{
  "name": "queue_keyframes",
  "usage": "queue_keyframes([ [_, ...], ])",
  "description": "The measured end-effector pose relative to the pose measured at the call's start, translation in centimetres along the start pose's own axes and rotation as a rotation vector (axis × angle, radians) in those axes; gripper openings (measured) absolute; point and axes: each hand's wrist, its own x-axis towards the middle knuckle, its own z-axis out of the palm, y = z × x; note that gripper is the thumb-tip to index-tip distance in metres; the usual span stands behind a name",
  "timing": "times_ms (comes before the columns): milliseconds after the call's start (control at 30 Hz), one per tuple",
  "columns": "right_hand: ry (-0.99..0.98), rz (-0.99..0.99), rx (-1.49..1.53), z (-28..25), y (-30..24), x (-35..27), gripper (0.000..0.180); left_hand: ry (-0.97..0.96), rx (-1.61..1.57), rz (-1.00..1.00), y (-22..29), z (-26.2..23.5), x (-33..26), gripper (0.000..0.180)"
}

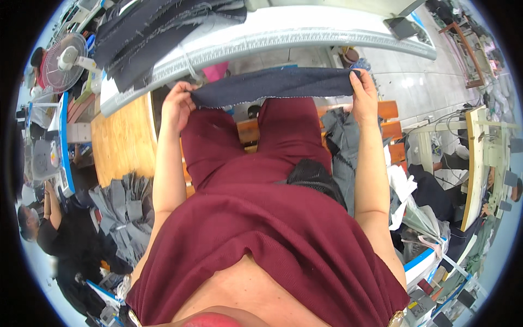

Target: The recorder is inspecting and sorting fabric pieces at a sewing workstation in a garment factory.

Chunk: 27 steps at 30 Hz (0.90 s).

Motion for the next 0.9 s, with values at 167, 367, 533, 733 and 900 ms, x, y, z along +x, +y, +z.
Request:
queue_keyframes([
  [167, 0.094, -0.184, -0.111, -0.6, -3.3, 4.9, 0.012, 0.099, 0.064, 0.203, 1.8, 4.8, -0.5, 0.023],
  [367, 0.160, -0.294, -0.583, -6.3, -2.7, 15.9, 0.022, -0.018, 0.403, 0.411, 4.6, 10.9, 5.7, 0.027],
  [533, 0.148, -0.599, -1.798, -7.5, -1.8, 19.4, 0.020, 0.112, 1.189, 0.794, 4.3, 12.6, 12.5, 0.034],
  [733, 0.348, -0.174, -1.223, -2.7, -1.9, 19.4, 0.018, 0.024, 1.786, 0.949, 5.5, 10.5, 13.2, 0.045],
  [900, 0.266, -0.053, -1.357, -3.9, -4.7, 18.2, 0.026, -0.529, 1.806, 1.047, 3.0, 17.6, 11.5, 0.060],
])
